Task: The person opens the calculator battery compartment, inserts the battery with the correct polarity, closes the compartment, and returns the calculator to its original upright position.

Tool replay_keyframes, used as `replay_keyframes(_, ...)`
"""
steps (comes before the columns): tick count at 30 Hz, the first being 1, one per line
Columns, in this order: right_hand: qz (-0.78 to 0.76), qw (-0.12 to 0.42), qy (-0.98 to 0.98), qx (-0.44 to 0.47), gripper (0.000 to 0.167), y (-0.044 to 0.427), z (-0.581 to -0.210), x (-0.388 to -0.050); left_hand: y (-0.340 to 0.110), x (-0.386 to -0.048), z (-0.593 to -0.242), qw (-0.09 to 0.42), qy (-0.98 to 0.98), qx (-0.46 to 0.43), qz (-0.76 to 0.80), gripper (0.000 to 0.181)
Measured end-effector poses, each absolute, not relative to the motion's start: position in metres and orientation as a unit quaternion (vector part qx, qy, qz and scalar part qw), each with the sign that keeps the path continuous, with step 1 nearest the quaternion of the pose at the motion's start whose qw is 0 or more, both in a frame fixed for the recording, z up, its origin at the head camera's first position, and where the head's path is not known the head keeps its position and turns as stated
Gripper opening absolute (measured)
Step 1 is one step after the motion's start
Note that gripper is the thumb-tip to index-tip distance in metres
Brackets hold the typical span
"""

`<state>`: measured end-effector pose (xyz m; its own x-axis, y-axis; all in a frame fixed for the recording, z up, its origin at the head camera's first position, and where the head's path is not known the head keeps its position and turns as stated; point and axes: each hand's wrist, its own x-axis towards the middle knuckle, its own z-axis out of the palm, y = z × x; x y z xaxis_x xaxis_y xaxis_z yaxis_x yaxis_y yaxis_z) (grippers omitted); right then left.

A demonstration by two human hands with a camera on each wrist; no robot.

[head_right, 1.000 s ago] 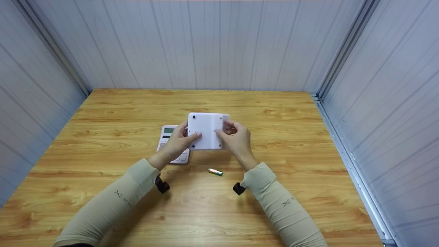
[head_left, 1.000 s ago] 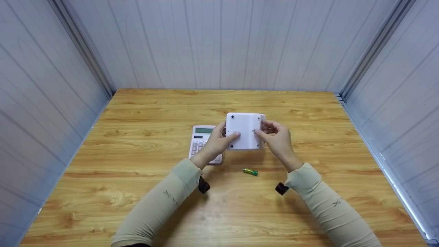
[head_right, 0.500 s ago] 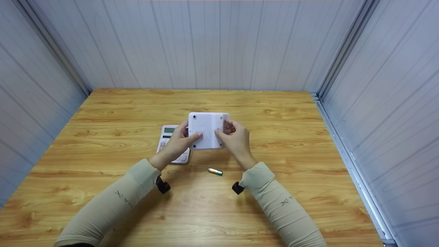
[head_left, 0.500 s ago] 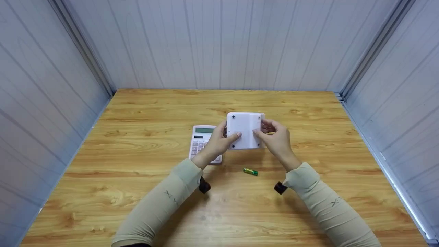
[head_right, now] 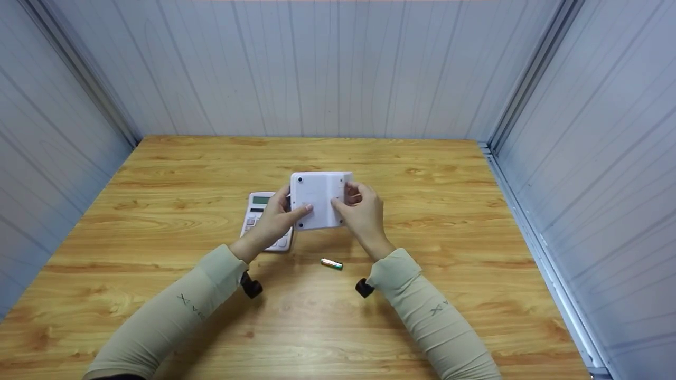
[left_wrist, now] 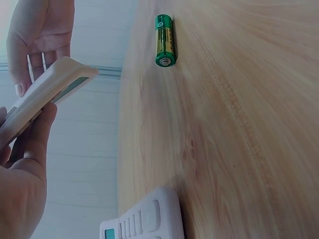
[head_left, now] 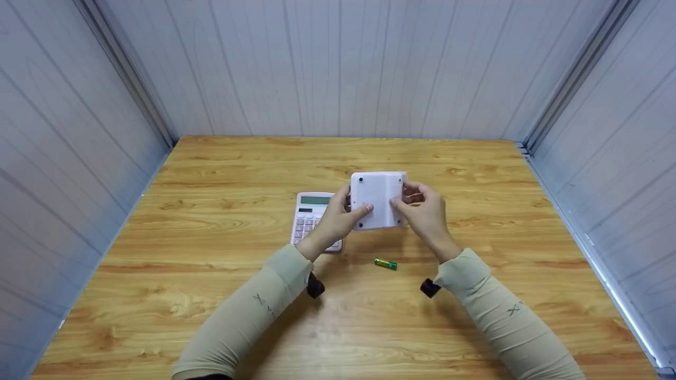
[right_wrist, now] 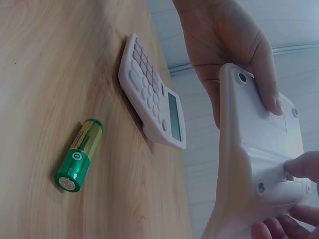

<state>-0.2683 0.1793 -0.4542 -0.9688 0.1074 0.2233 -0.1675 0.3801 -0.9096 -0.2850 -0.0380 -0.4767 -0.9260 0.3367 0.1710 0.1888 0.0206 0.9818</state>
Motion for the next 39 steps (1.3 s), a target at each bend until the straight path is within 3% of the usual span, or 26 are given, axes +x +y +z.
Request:
replay_keyframes(25,0.558,0.164,-0.813,0.016,0.038,0.1778,-0.4578,-0.2717,-0.0340,-0.2828,-0.4783,0.053,0.713,0.184,0.675,0.058)
replay_keyframes(39,0.583,0.139,-0.800,0.022,0.038,0.1823,-0.4584,-0.2722,-0.0384,-0.2837,-0.4755,0.065,0.713,0.167,0.678,0.059)
